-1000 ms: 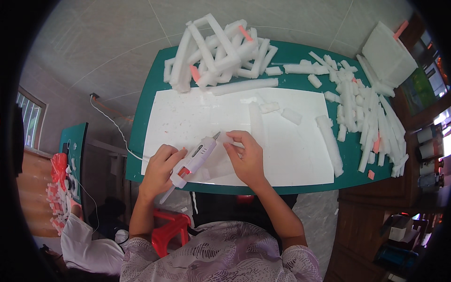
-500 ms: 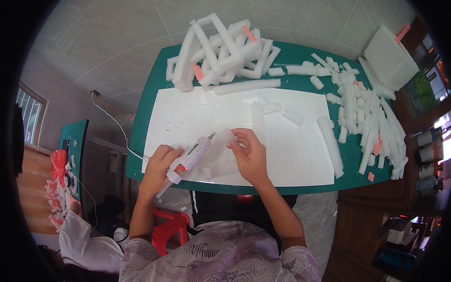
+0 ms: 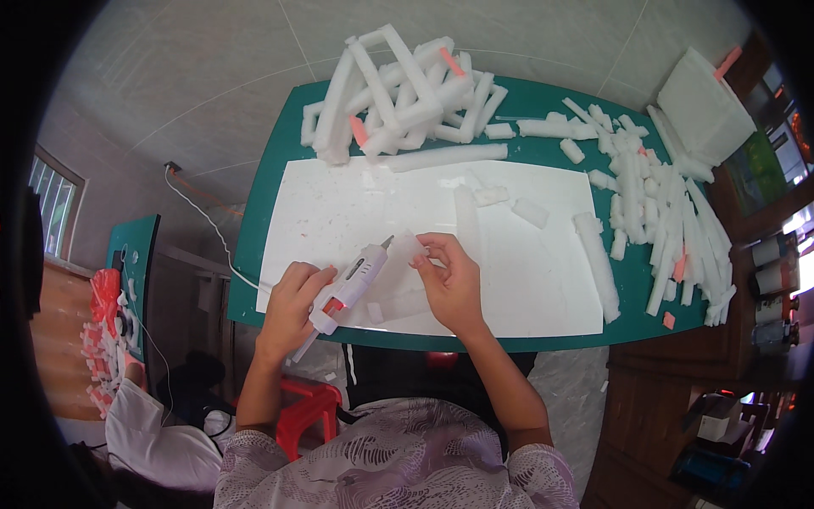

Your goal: Glue small white foam pieces together to form a structure using a hot glue gun.

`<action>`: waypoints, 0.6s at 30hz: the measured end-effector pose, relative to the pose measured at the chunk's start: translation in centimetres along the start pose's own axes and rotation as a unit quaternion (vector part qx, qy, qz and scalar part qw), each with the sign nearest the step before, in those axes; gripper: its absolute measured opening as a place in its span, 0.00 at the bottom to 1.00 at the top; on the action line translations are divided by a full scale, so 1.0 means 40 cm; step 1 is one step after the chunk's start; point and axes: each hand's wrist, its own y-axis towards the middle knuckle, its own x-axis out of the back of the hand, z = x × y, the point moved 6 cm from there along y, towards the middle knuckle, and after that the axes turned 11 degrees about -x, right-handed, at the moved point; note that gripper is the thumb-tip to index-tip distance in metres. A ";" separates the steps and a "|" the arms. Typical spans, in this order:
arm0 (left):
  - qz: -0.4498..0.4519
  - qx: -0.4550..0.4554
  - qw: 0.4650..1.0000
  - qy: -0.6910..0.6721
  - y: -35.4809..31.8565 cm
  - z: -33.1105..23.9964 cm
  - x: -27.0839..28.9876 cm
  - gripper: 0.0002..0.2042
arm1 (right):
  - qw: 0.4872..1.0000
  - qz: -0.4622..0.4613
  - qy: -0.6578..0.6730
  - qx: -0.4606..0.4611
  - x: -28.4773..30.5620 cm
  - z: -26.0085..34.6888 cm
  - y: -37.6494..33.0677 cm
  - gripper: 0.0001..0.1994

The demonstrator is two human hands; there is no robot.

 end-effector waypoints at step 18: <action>-0.016 -0.005 0.999 -0.041 0.012 -0.017 0.017 0.23 | 1.000 -0.012 0.007 0.014 0.003 -0.008 0.003 0.11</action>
